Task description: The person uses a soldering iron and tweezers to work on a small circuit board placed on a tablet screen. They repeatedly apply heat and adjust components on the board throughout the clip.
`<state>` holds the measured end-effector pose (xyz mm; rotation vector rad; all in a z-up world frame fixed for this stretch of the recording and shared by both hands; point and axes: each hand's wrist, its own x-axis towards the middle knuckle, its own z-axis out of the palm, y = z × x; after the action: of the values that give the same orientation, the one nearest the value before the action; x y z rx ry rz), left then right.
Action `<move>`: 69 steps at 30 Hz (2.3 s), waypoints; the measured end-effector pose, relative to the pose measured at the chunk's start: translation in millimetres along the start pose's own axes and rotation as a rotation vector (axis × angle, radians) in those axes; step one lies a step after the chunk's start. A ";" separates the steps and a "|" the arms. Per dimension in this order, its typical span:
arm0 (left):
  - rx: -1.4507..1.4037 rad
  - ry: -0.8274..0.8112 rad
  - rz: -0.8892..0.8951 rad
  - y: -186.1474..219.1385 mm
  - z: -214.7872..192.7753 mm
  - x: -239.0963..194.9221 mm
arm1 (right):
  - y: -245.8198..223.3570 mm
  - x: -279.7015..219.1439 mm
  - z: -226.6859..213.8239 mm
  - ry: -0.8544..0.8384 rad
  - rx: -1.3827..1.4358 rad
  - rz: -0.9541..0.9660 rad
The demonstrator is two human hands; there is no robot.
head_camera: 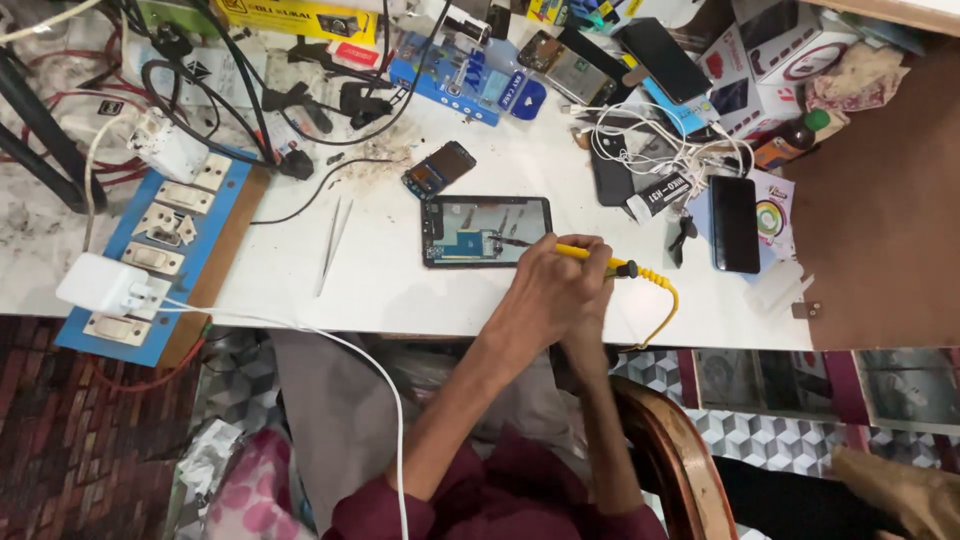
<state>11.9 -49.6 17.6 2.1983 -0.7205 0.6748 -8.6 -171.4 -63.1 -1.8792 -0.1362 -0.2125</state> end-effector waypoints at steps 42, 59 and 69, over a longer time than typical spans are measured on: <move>-0.168 -0.060 -0.161 8.2 -8.2 -3.3 | 136.2 140.1 -252.4 0.467 -1.000 0.322; -0.185 -0.058 -0.176 5.0 -10.8 -6.7 | 58.6 120.5 -215.0 0.400 -1.096 0.103; -0.016 0.044 0.030 1.2 7.4 -24.8 | 12.0 -4.6 -171.9 0.993 -0.669 -0.433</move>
<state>-4.7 -48.7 -2.3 2.1559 -0.7350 0.7278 -24.2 -338.4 -23.1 -2.1378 0.2464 -1.6065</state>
